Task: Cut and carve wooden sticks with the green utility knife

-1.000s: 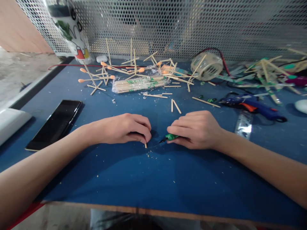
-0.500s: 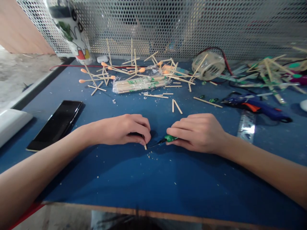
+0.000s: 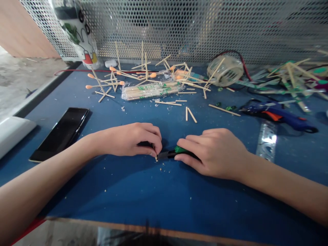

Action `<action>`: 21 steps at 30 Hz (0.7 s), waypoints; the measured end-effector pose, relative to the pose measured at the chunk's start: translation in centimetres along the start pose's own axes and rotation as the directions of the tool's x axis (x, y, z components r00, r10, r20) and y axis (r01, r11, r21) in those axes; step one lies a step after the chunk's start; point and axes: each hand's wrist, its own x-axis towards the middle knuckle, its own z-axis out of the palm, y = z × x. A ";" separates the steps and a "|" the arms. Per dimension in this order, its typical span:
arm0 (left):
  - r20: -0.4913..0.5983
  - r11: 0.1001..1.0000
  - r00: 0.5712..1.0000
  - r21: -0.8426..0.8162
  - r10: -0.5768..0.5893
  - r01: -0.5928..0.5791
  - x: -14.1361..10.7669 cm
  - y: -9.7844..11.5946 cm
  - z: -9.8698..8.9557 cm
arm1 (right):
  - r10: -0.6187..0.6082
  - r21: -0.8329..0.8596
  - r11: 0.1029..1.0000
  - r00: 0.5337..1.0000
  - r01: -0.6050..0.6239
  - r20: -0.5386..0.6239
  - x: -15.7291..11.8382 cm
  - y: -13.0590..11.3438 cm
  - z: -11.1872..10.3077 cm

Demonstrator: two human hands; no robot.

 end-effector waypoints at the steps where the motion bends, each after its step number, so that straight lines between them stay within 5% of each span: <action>1: -0.001 1.000 1.000 0.001 -0.002 0.002 0.0 0.0 0.0 | 0.002 -0.006 1.000 1.000 -0.001 0.020 0.0 -0.1 0.0; 21: 0.005 0.999 0.999 0.011 -0.037 0.037 0.0 0.0 -0.1 | -0.049 -0.081 0.995 0.997 0.053 0.052 0.2 -0.1 0.8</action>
